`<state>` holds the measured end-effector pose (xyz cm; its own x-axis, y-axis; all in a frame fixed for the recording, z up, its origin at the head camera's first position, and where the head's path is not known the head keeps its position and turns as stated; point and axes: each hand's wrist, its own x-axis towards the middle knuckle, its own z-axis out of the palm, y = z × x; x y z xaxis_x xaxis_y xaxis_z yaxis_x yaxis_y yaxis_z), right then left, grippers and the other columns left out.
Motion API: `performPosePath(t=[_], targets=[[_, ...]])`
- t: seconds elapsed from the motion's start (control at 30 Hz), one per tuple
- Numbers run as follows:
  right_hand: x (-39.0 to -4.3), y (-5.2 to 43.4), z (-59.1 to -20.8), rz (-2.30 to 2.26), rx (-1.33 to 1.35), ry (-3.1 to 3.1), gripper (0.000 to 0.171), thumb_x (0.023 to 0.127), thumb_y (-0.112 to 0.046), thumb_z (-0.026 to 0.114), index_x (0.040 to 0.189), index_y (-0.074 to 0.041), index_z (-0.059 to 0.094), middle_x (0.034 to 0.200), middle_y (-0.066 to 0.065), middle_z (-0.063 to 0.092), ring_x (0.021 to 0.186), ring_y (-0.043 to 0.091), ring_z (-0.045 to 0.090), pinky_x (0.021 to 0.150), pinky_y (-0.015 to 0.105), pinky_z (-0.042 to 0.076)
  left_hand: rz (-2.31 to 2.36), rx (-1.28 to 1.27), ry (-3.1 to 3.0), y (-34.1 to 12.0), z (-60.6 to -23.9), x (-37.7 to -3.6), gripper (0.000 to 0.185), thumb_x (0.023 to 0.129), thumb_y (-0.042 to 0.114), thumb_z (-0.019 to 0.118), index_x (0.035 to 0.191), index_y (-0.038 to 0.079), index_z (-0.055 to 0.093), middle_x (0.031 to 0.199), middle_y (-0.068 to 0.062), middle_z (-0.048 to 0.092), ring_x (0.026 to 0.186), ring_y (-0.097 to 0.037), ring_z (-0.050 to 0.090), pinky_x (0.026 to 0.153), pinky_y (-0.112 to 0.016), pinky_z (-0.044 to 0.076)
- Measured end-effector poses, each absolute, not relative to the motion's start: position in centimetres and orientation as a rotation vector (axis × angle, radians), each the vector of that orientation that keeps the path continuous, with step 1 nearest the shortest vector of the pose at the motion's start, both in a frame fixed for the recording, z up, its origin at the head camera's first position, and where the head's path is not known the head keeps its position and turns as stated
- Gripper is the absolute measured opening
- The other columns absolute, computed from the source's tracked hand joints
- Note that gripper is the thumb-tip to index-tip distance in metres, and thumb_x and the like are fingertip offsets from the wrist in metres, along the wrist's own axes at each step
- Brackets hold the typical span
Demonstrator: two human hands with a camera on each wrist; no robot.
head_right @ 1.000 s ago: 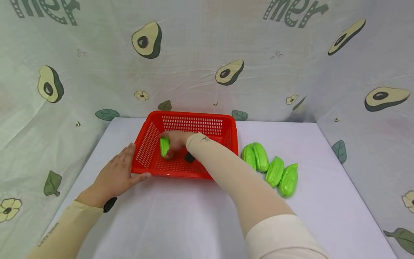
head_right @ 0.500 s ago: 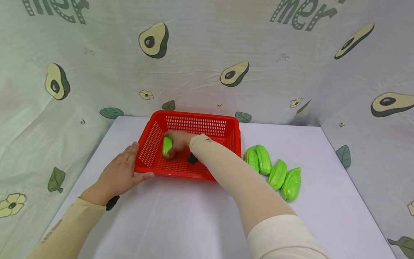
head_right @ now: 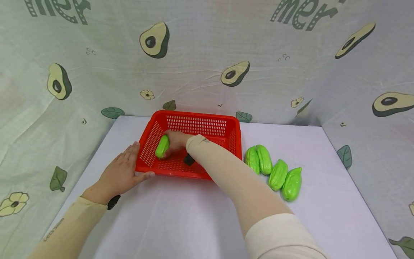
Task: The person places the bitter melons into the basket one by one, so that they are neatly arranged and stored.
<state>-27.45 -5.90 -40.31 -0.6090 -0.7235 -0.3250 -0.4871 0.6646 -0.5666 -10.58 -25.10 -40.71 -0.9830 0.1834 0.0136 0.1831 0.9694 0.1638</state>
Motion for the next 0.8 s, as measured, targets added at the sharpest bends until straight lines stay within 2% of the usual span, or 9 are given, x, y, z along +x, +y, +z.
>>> performPosePath(t=[0.1,0.23,0.33,0.43,0.5,0.67,0.73,0.8], targets=[[-27.7,-5.3,-40.1,-0.588,-0.945,2.331,0.096,0.084,-0.025,0.082,0.156,-0.004,0.024,0.129,0.008,0.054,0.115,0.019,0.052,0.105,0.029,0.040,0.265,0.298,3.114,-24.9,-40.6,-10.7,0.124,0.079,0.083,0.050,0.156,-0.008,0.013,0.160,-0.027,0.019,0.145,-0.046,0.022,0.114,-0.061,0.023],[-28.0,-4.0,-39.0,-0.556,-0.954,2.334,0.097,0.084,-0.027,0.082,0.157,-0.006,0.023,0.147,0.011,0.046,0.133,0.022,0.045,0.113,0.033,0.033,0.257,0.299,3.102,-24.8,-40.5,-10.8,0.124,0.080,0.083,0.048,0.155,-0.008,0.013,0.160,-0.027,0.019,0.145,-0.046,0.021,0.114,-0.060,0.022],[-28.1,-2.5,-37.2,-0.519,-0.965,2.347,0.096,0.085,-0.031,0.081,0.158,-0.009,0.022,0.157,0.012,0.034,0.143,0.023,0.034,0.116,0.036,0.028,0.264,0.287,3.089,-24.8,-40.4,-10.8,0.126,0.079,0.086,0.045,0.155,-0.008,0.012,0.160,-0.027,0.018,0.145,-0.047,0.021,0.114,-0.061,0.021],[-28.2,-0.3,-34.6,-0.565,-0.956,2.336,0.095,0.087,-0.029,0.080,0.159,-0.012,0.021,0.159,0.013,0.031,0.145,0.026,0.031,0.115,0.040,0.030,0.261,0.274,3.084,-24.8,-40.3,-10.7,0.128,0.077,0.088,0.041,0.156,-0.008,0.011,0.161,-0.027,0.017,0.145,-0.047,0.020,0.114,-0.061,0.020],[-28.2,1.7,-32.6,-0.613,-0.948,2.338,0.093,0.088,-0.027,0.079,0.159,-0.013,0.021,0.157,0.014,0.034,0.141,0.027,0.036,0.113,0.041,0.034,0.263,0.270,3.084,-24.8,-40.2,-10.7,0.128,0.077,0.089,0.039,0.156,-0.008,0.011,0.161,-0.027,0.017,0.145,-0.046,0.020,0.114,-0.062,0.019],[-27.7,7.8,-28.6,-0.745,-0.890,2.373,0.088,0.089,-0.022,0.078,0.158,-0.017,0.024,0.152,0.014,0.041,0.119,0.024,0.060,0.101,0.040,0.048,0.280,0.268,3.078,-24.9,-40.2,-10.4,0.128,0.078,0.089,0.040,0.156,-0.008,0.010,0.161,-0.027,0.016,0.145,-0.046,0.019,0.114,-0.062,0.019],[-27.3,10.5,-27.7,-0.804,-0.856,2.374,0.087,0.089,-0.020,0.078,0.158,-0.018,0.024,0.151,0.013,0.041,0.113,0.024,0.064,0.096,0.040,0.051,0.290,0.268,3.077,-24.9,-40.2,-10.3,0.128,0.078,0.088,0.042,0.156,-0.008,0.009,0.161,-0.028,0.016,0.145,-0.047,0.019,0.114,-0.063,0.019],[-26.8,13.2,-27.3,-0.856,-0.821,2.369,0.086,0.090,-0.018,0.077,0.158,-0.017,0.024,0.152,0.014,0.040,0.114,0.026,0.063,0.093,0.042,0.054,0.305,0.272,3.077,-24.8,-40.1,-10.2,0.127,0.079,0.086,0.046,0.156,-0.008,0.009,0.160,-0.028,0.016,0.144,-0.047,0.019,0.113,-0.064,0.020]])
